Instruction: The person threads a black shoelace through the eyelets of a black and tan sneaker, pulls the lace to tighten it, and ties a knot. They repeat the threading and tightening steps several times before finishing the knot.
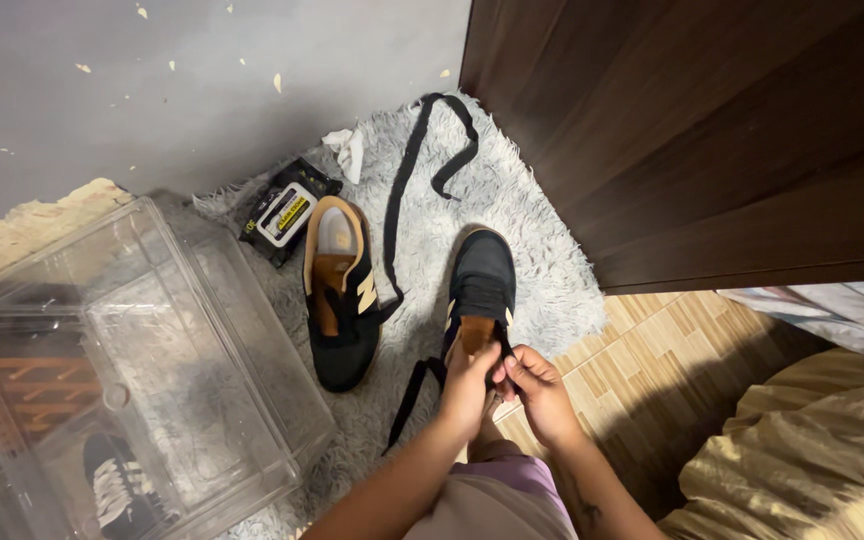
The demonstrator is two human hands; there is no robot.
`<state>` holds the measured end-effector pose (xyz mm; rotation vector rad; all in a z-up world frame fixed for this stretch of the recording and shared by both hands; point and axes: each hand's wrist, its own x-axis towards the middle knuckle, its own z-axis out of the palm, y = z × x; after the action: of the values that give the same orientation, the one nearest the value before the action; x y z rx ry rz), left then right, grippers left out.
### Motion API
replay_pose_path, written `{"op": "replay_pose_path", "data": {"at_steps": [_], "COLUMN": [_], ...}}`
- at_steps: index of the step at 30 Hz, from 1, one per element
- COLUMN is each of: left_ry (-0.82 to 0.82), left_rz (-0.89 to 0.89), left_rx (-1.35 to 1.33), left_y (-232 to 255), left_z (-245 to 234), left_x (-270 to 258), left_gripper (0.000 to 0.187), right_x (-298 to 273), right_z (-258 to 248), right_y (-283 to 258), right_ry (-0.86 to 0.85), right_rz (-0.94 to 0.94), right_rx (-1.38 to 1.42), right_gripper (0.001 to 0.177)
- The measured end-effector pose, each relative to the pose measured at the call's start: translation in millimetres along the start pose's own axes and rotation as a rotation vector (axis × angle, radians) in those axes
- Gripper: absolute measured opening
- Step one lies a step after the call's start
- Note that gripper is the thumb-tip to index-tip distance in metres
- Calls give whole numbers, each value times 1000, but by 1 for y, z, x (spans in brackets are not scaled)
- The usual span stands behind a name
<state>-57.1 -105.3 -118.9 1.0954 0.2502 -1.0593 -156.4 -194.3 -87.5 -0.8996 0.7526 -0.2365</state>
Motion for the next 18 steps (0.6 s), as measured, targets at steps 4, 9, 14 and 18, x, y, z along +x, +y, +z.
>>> {"op": "replay_pose_path", "data": {"at_steps": [4,9,14,18], "left_ry": [73,81,105,193], "left_rz": [-132,-292,-255,-340], "left_rx": [-166,-536,-471,-610], "left_y": [-17,-15,-38,-58], "left_z": [-11,-44,-38,-32], "left_x": [48,62,65,74], "left_gripper": [22,25,22,27], "right_x": [-7,-15,-3,7], "right_z": [-5,-17,-18,-17], "right_y": [-5,-25,-30,-34], "right_ry": [51,96,164,158], "right_rz": [45,58,58,12], "right_rx": [-63,398,541,552], "right_gripper": [23,20,20,21]}}
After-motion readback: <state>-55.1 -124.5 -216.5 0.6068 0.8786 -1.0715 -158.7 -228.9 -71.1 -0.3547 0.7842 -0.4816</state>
